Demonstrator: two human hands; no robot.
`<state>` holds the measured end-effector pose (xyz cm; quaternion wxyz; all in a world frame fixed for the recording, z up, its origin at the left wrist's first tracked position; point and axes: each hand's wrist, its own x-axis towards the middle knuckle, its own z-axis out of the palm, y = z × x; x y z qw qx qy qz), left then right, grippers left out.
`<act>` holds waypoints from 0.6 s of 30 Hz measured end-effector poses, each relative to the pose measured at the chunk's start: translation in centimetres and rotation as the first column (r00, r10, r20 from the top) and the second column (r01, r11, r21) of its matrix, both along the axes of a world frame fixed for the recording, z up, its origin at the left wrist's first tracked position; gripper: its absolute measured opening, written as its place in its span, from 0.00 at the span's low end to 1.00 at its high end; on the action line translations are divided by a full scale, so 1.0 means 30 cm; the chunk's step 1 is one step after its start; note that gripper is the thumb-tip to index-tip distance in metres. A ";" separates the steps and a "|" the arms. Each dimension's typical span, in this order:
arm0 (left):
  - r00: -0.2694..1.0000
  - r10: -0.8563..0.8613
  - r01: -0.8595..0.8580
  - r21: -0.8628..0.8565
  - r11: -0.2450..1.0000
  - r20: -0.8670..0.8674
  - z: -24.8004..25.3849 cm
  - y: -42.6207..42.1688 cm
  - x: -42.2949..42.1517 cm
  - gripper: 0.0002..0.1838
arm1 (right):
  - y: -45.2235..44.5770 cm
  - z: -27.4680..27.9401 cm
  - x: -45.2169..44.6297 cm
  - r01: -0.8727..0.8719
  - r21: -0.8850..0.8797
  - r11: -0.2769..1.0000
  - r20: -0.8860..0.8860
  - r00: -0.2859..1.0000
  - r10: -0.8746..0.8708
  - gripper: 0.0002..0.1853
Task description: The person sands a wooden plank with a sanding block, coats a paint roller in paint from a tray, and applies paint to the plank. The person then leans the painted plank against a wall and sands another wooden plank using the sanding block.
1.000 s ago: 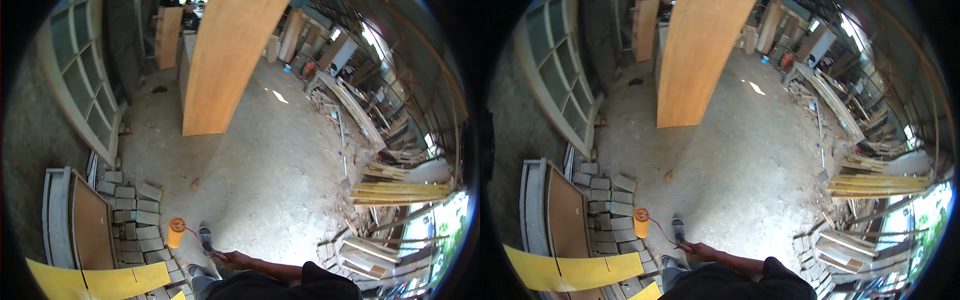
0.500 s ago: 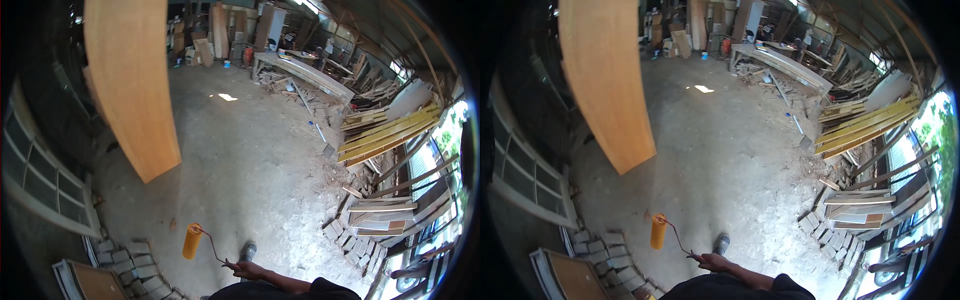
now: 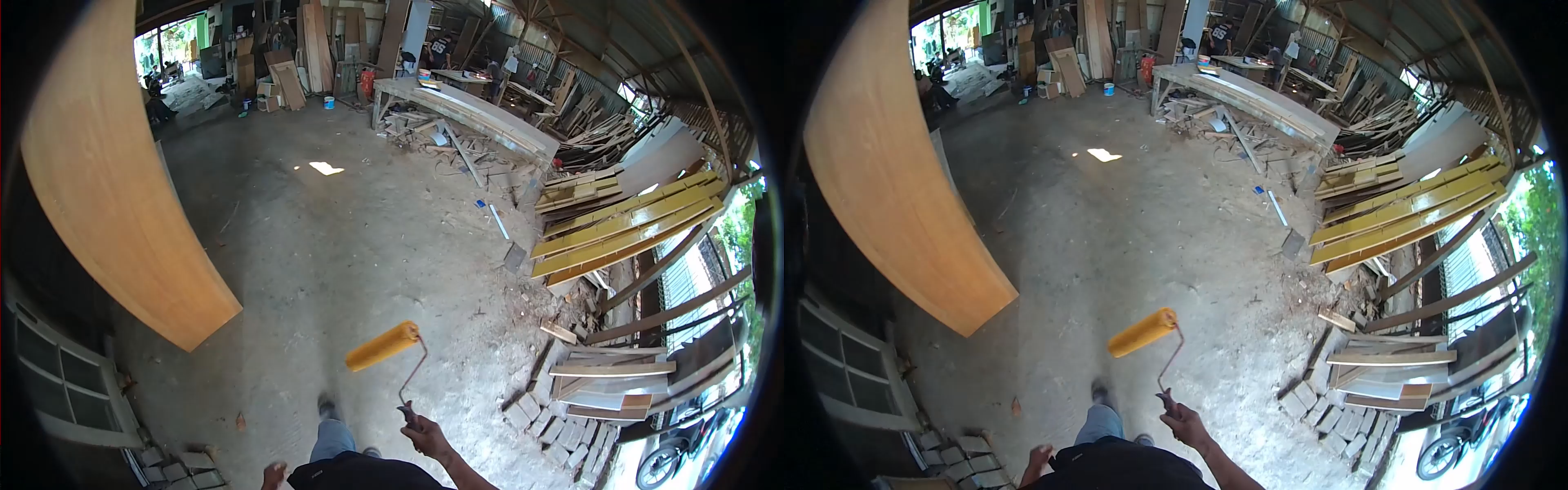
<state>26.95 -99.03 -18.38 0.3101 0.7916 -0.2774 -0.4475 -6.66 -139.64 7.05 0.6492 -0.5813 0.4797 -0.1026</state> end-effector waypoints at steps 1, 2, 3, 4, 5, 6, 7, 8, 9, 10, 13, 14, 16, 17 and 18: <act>0.779 -0.391 0.436 0.026 0.900 0.491 0.052 -0.027 0.030 0.19 | -0.081 -0.020 0.009 0.028 -0.009 1.000 -0.034 0.999 -0.028 0.13; 0.992 -0.092 0.070 0.232 0.970 0.086 0.016 -0.063 0.012 0.20 | -0.162 -0.023 0.031 0.033 -0.007 0.999 -0.033 0.999 -0.033 0.13; 0.988 0.138 -0.100 0.398 0.912 -0.069 0.016 -0.149 0.033 0.21 | -0.228 -0.015 0.054 0.105 0.017 0.994 -0.084 0.991 -0.103 0.12; 0.981 0.173 -0.114 0.451 0.885 -0.091 0.004 -0.238 0.082 0.22 | -0.293 -0.015 0.073 0.178 0.040 0.983 -0.140 0.975 -0.170 0.12; 0.983 0.159 -0.098 0.480 0.872 -0.087 -0.017 -0.329 0.137 0.24 | -0.358 -0.051 0.085 0.238 0.042 0.970 -0.121 0.965 -0.231 0.12; 0.985 0.152 -0.091 0.502 0.860 -0.083 -0.045 -0.439 0.217 0.25 | -0.417 -0.042 0.114 0.263 0.039 0.964 -0.137 0.957 -0.256 0.12; 0.992 0.113 -0.068 0.505 0.860 -0.060 -0.065 -0.569 0.306 0.26 | -0.500 -0.027 0.157 0.287 0.028 0.957 -0.148 0.948 -0.280 0.11; 0.998 0.054 -0.035 0.506 0.862 -0.023 -0.095 -0.710 0.403 0.28 | -0.572 -0.011 0.190 0.318 0.039 0.947 -0.165 0.937 -0.308 0.11; 0.998 -0.033 0.006 0.490 0.872 0.047 -0.115 -0.882 0.517 0.29 | -0.626 -0.004 0.232 0.323 0.046 0.945 -0.174 0.934 -0.311 0.11; 0.981 -0.114 0.032 0.452 0.891 0.155 -0.132 -1.080 0.626 0.31 | -0.706 -0.001 0.285 0.368 0.037 0.929 -0.135 0.923 -0.361 0.11; 0.877 -0.274 0.178 0.261 0.949 0.395 -0.025 -1.746 0.932 0.29 | -0.941 -0.008 0.411 0.430 0.019 0.903 -0.088 0.900 -0.427 0.11; 0.795 -0.244 0.218 0.114 0.969 0.555 0.032 -1.951 0.996 0.23 | -1.021 -0.003 0.452 0.440 -0.023 0.898 -0.059 0.896 -0.441 0.11; 0.547 -0.514 0.559 0.168 0.812 0.660 -0.015 -2.404 1.232 0.19 | -1.180 0.068 0.553 0.477 -0.026 0.878 -0.038 0.878 -0.478 0.11; 0.705 -0.438 0.459 0.112 0.881 0.558 0.082 -2.595 1.270 0.18 | -1.248 0.074 0.590 0.486 -0.020 0.874 -0.027 0.873 -0.487 0.11; 0.835 -0.335 0.341 0.069 0.938 0.435 0.214 -2.807 1.273 0.18 | -1.328 0.070 0.620 0.511 -0.026 0.859 -0.016 0.859 -0.511 0.11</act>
